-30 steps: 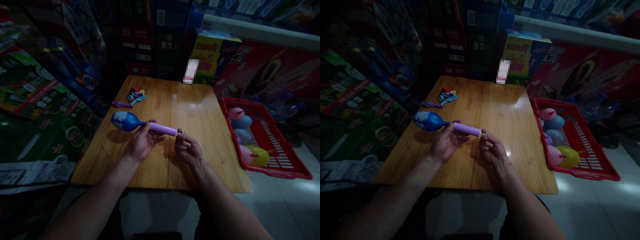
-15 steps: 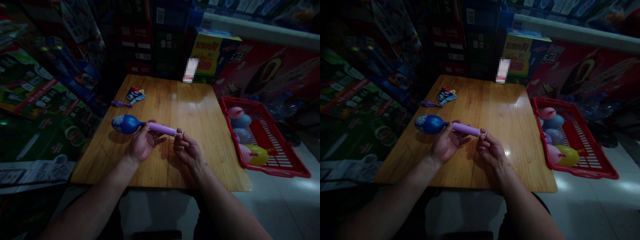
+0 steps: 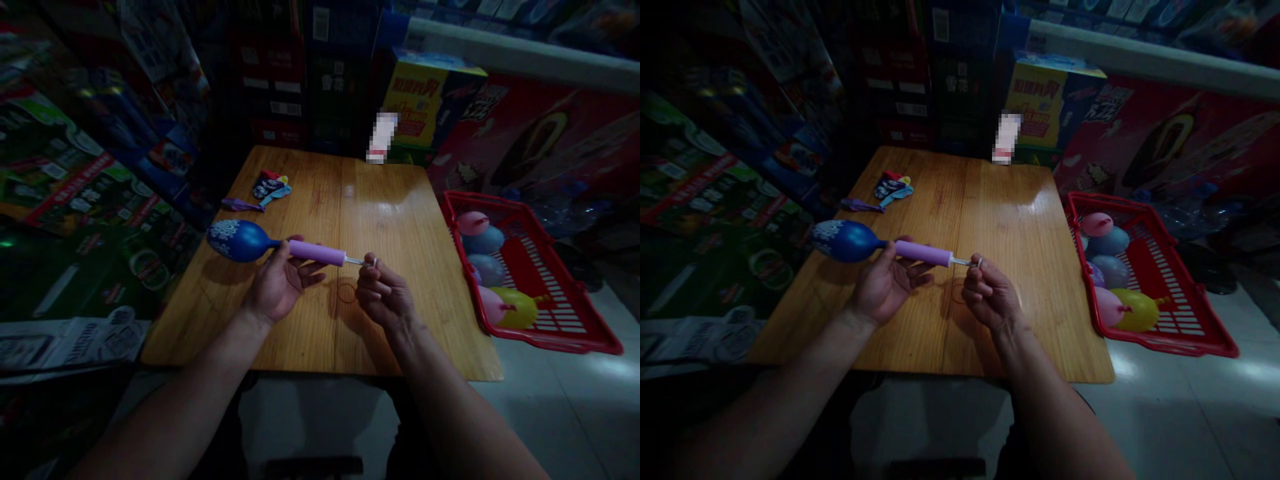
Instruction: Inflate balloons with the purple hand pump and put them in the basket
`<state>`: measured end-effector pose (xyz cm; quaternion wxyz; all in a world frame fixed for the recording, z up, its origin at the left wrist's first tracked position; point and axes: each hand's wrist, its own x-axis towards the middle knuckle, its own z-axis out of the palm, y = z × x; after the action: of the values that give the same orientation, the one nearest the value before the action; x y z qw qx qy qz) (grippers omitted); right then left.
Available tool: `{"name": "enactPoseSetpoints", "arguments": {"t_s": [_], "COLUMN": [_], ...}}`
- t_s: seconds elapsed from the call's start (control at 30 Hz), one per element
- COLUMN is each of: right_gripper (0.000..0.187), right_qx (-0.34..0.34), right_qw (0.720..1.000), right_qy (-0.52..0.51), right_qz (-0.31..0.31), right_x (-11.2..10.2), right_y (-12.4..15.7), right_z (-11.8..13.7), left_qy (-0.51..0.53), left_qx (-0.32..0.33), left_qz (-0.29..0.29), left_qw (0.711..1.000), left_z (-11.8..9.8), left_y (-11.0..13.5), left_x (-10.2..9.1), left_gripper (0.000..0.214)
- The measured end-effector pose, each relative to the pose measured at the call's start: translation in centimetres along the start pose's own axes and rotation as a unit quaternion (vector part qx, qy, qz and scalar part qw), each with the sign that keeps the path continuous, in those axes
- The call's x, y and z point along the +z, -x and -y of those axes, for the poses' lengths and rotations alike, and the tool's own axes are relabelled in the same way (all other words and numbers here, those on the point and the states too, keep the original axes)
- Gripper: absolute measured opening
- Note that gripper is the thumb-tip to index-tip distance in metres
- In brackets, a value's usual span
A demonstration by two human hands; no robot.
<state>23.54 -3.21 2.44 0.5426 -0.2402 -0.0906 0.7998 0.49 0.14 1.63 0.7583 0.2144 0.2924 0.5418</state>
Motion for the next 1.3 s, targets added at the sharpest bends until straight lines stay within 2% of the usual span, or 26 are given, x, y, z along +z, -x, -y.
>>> {"name": "enactPoseSetpoints", "arguments": {"t_s": [0.07, 0.2, 0.3, 0.43, 0.53, 0.63, 0.8, 0.93, 1.1, 1.17, 1.3], "right_gripper": [0.005, 0.005, 0.006, 0.013, 0.017, 0.011, 0.01, 0.019, 0.022, 0.02, 0.014], "right_qx": [0.028, 0.036, 0.04, 0.02, 0.003, 0.017, 0.043, 0.048, 0.005, 0.015, 0.06], "right_qw": [0.999, 0.998, 0.998, 0.999, 0.999, 1.0, 0.999, 0.997, 0.997, 0.997, 0.996], "right_qy": [-0.014, -0.044, -0.05, -0.032, -0.031, -0.013, -0.025, -0.049, -0.073, -0.076, -0.061], "right_qz": [0.016, 0.005, -0.006, 0.015, 0.018, 0.011, -0.022, -0.029, 0.016, 0.02, -0.014], "right_x": [-0.1, -0.4, -0.6, -0.6, -0.4, -0.3, -0.2, -0.1, -0.1, -0.1, -0.2], "right_y": [-0.3, -0.7, -0.6, -0.2, -0.1, -0.3, -0.9, -0.5, 0.4, 0.4, -0.4], "right_z": [-1.2, -2.1, -1.2, 0.9, 1.2, 0.0, -1.4, 0.0, 1.5, 1.0, -1.0], "left_qy": [0.009, 0.008, 0.005, 0.007, 0.002, 0.001, 0.019, 0.002, -0.001, 0.0, 0.006], "left_qx": [-0.031, -0.036, -0.028, 0.019, 0.041, 0.002, -0.015, -0.009, 0.043, 0.035, -0.017], "left_qz": [0.006, 0.011, 0.011, -0.013, -0.009, 0.023, 0.007, 0.003, -0.013, 0.002, 0.021], "left_qw": [0.999, 0.999, 1.0, 1.0, 0.999, 1.0, 1.0, 1.0, 0.999, 0.999, 1.0], "left_z": [1.0, 1.9, 1.4, 0.0, -0.3, 0.8, 2.3, 1.1, -0.7, -0.3, 1.3], "left_y": [0.1, -0.3, -0.7, -0.9, -0.6, 0.0, 0.1, -0.4, -0.3, 0.2, 0.6], "left_x": [0.3, 0.8, 1.0, 0.8, 0.7, 0.7, 1.0, 0.9, 0.4, 0.6, 1.2], "left_gripper": [0.031, 0.028, 0.028, 0.029, 0.033, 0.036, 0.031, 0.031, 0.031, 0.031, 0.032]}}
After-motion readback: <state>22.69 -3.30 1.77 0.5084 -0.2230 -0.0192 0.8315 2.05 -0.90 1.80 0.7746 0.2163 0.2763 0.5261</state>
